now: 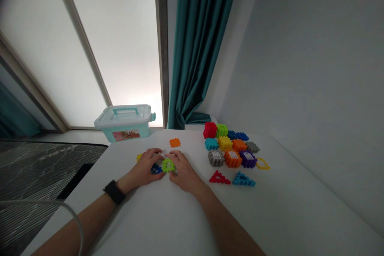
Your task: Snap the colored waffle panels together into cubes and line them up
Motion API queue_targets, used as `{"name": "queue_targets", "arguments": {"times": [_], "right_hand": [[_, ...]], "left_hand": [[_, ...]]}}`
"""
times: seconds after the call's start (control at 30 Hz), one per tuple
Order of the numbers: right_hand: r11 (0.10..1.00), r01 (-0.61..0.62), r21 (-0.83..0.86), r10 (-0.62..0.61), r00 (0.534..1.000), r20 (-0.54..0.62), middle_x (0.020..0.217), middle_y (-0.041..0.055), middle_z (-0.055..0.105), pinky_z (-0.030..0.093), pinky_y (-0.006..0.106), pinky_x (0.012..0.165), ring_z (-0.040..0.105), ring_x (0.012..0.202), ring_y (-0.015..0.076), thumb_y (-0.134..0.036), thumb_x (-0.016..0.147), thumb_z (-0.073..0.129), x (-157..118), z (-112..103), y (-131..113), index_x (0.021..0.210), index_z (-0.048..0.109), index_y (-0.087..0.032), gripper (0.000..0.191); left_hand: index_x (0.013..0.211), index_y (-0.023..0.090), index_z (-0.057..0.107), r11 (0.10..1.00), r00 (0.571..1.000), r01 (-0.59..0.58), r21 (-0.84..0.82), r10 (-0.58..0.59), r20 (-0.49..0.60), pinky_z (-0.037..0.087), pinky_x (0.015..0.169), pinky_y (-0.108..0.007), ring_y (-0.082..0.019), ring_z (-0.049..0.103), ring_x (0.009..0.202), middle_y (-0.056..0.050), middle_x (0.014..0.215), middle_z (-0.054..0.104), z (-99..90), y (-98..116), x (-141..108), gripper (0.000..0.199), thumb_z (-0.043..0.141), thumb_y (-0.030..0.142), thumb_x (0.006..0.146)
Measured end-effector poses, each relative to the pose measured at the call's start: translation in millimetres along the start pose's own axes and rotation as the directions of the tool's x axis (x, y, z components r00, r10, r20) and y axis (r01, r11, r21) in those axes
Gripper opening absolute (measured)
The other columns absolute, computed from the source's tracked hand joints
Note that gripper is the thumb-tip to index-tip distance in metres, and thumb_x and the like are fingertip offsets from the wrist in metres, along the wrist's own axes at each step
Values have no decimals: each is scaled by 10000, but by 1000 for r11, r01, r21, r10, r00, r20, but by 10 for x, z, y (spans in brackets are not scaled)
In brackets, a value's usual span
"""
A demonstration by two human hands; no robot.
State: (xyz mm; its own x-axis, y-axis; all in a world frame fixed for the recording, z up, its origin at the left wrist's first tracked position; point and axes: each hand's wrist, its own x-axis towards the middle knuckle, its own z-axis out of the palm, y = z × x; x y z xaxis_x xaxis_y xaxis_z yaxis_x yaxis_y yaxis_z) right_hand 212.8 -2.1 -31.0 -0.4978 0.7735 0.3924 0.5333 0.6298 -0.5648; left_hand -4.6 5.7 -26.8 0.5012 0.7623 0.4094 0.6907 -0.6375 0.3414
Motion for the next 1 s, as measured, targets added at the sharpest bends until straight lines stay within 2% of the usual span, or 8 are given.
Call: {"name": "queue_targets", "arguments": {"times": [0.13,0.23,0.4,0.53,0.7,0.9,1.0], "right_hand": [[999,17,-36,-21,995,-99,1425,116,453,357,484,1159,412,1367,271,-111,764,580,10,-39,-35,1415,448,-249,678],[994,-10,-108,-9,983,-181,1506,123,370,305,551,1171,315,1431,314,-223,786,636,11,-87,-38,1442,413,-262,694],[985,-7,-173,-32,975,-222,1561,117,290,305,565,1165,262,1460,338,-312,793,673,0,-122,-31,1407,454,-276,653],[983,19,-181,-62,970,-236,1547,116,311,316,565,1160,286,1449,335,-314,811,676,0,-118,-42,1357,499,-277,575],[989,6,-148,-42,970,-240,1526,126,329,326,546,1158,306,1435,329,-308,810,677,4,-121,-62,1322,525,-256,536],[993,-12,-117,-18,966,-257,1495,128,356,328,535,1157,332,1418,324,-268,772,677,15,-106,-76,1297,531,-252,546],[994,-12,-110,-19,962,-271,1468,133,379,335,522,1155,349,1404,323,-258,757,678,18,-98,-81,1279,542,-237,540]], "left_hand": [[1077,220,614,999,996,-20,43,24,-87,430,1051,-558,-359,469,1264,-138,1379,501,-50,28,23,416,774,276,698],[1123,222,591,993,980,-77,86,91,-179,345,1124,-610,-388,339,1395,-146,1484,408,-117,21,39,427,746,254,726],[1188,221,560,978,953,-146,147,179,-246,281,1149,-668,-415,201,1477,-151,1556,300,-168,23,28,445,727,264,777],[1202,222,540,973,943,-161,166,202,-264,276,1154,-673,-416,188,1484,-154,1556,293,-155,44,19,453,720,256,788],[1202,202,531,969,928,-198,148,233,-291,281,1172,-636,-401,185,1488,-159,1548,282,-151,42,28,443,701,233,794],[1178,215,551,986,949,-132,99,155,-274,297,1170,-625,-393,194,1485,-144,1554,286,-150,58,37,439,713,238,770],[1180,215,550,986,947,-139,90,159,-280,297,1177,-607,-382,196,1485,-141,1557,279,-147,57,38,440,708,230,770]]}}
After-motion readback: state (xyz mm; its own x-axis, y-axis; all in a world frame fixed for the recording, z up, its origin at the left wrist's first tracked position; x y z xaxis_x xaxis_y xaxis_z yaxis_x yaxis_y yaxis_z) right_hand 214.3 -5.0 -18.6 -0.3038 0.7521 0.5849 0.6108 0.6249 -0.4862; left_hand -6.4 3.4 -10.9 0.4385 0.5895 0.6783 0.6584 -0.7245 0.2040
